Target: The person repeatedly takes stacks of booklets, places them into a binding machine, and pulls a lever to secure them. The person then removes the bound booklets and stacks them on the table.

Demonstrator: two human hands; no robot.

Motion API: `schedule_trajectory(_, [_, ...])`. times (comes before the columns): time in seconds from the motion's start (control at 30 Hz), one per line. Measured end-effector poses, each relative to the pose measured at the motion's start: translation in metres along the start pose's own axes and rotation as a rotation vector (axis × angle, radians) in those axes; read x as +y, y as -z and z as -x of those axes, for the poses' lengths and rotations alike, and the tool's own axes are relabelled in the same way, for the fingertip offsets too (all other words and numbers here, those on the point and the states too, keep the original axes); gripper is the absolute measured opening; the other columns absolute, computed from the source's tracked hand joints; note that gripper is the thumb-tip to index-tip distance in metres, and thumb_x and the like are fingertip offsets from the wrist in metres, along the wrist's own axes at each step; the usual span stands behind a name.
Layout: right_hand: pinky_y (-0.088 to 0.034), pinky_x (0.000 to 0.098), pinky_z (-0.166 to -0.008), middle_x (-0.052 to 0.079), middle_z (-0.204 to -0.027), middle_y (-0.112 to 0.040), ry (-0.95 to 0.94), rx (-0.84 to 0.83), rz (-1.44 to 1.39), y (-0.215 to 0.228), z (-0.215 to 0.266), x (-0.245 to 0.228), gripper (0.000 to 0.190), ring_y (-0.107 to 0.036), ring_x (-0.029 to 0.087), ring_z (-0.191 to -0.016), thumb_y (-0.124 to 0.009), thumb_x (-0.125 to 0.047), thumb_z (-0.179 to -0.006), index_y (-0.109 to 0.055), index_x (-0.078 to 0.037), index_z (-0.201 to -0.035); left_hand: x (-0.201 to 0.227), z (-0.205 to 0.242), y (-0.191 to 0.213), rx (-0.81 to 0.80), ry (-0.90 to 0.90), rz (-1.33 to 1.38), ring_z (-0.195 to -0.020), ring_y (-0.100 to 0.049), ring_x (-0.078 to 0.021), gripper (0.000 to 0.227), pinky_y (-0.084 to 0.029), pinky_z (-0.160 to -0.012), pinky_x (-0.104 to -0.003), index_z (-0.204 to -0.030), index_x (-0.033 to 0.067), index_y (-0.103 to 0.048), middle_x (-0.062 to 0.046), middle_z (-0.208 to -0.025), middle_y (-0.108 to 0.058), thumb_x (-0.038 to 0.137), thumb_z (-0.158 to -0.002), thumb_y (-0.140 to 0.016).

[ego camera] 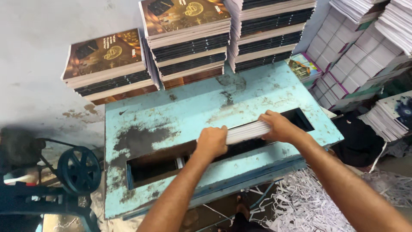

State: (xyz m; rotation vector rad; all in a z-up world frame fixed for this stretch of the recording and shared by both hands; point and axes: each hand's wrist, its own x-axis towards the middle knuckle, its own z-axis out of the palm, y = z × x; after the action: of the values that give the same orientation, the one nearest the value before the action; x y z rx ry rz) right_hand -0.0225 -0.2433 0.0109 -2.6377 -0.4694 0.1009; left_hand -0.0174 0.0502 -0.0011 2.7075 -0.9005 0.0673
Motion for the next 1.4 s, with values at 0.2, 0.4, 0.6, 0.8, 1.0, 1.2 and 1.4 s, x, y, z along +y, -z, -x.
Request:
schedule_trajectory(0.2, [-0.051, 0.0450, -0.090, 0.014, -0.107, -0.060, 0.004, 0.012, 0.038, -0.008, -0.008, -0.019, 0.059, -0.059, 0.038, -0.106, -0.093, -0.017, -0.058, -0.064, -0.012, -0.109, -0.003, 0.015, 0.014, -0.017, 0.044, -0.060, -0.077, -0.072, -0.0392, 0.032, -0.056, -0.069, -0.050, -0.098, 0.0039, -0.063, -0.019, -0.079, -0.073, 0.014, -0.069, -0.073])
schedule_trajectory(0.4, [-0.050, 0.0462, -0.090, 0.015, -0.109, -0.059, 0.040, 0.050, 0.058, -0.011, -0.005, -0.016, 0.059, -0.058, 0.040, -0.105, -0.092, -0.018, -0.059, -0.064, -0.012, -0.110, 0.006, 0.016, 0.033, -0.105, 0.099, -0.072, -0.077, -0.072, -0.0380, 0.080, -0.057, -0.066, -0.049, -0.128, 0.0014, -0.050, -0.018, -0.081, -0.072, 0.036, -0.064, -0.084])
schedule_trajectory(0.6, [-0.051, 0.0448, -0.094, 0.015, -0.113, -0.061, 0.050, 0.080, 0.068, -0.006, -0.002, -0.025, 0.053, -0.058, 0.039, -0.111, -0.087, -0.015, -0.064, -0.066, -0.013, -0.112, 0.008, 0.014, 0.021, -0.027, 0.118, -0.092, -0.077, -0.073, -0.0387, 0.046, -0.058, -0.068, -0.049, -0.104, 0.0024, -0.062, -0.019, -0.081, -0.073, 0.023, -0.066, -0.079])
schedule_trajectory(0.8, [-0.042, 0.0564, -0.098, 0.031, -0.129, -0.053, 0.329, 0.414, 0.062, -0.001, 0.020, -0.038, 0.093, -0.050, 0.049, -0.116, -0.090, -0.019, -0.051, -0.057, 0.003, -0.135, 0.001, 0.013, 0.003, 0.031, 0.095, -0.086, -0.077, -0.072, -0.0391, 0.032, -0.057, -0.068, -0.051, -0.092, 0.0046, -0.066, -0.020, -0.081, -0.074, 0.020, -0.066, -0.078])
schedule_trajectory(1.0, [-0.047, 0.0295, -0.086, 0.005, -0.100, -0.058, -0.081, 0.806, -0.566, -0.051, 0.104, -0.045, 0.023, -0.056, 0.016, -0.093, -0.073, -0.004, -0.084, -0.058, -0.003, -0.101, 0.006, 0.013, 0.008, 0.031, 0.081, -0.105, -0.075, -0.072, -0.0385, 0.033, -0.057, -0.068, -0.050, -0.091, 0.0042, -0.065, -0.019, -0.081, -0.073, 0.022, -0.067, -0.079])
schedule_trajectory(1.2, [-0.043, 0.0246, -0.050, 0.003, -0.068, -0.059, -0.342, 0.697, -1.109, -0.160, 0.168, -0.009, 0.010, -0.053, 0.010, -0.056, -0.069, -0.009, -0.089, -0.059, -0.009, -0.086, 0.011, 0.013, 0.014, 0.017, 0.087, -0.084, -0.077, -0.072, -0.0379, 0.040, -0.056, -0.069, -0.049, -0.091, 0.0042, -0.063, -0.017, -0.083, -0.073, 0.029, -0.066, -0.083])
schedule_trajectory(1.4, [-0.041, 0.0328, -0.048, 0.007, -0.070, -0.065, -1.067, 0.398, -1.293, -0.299, 0.179, 0.026, 0.014, -0.056, 0.019, -0.053, -0.061, -0.016, -0.090, -0.063, -0.002, -0.089, 0.013, 0.013, 0.015, 0.022, 0.089, -0.087, -0.077, -0.072, -0.0377, 0.040, -0.056, -0.068, -0.049, -0.092, 0.0046, -0.063, -0.017, -0.085, -0.073, 0.030, -0.068, -0.083])
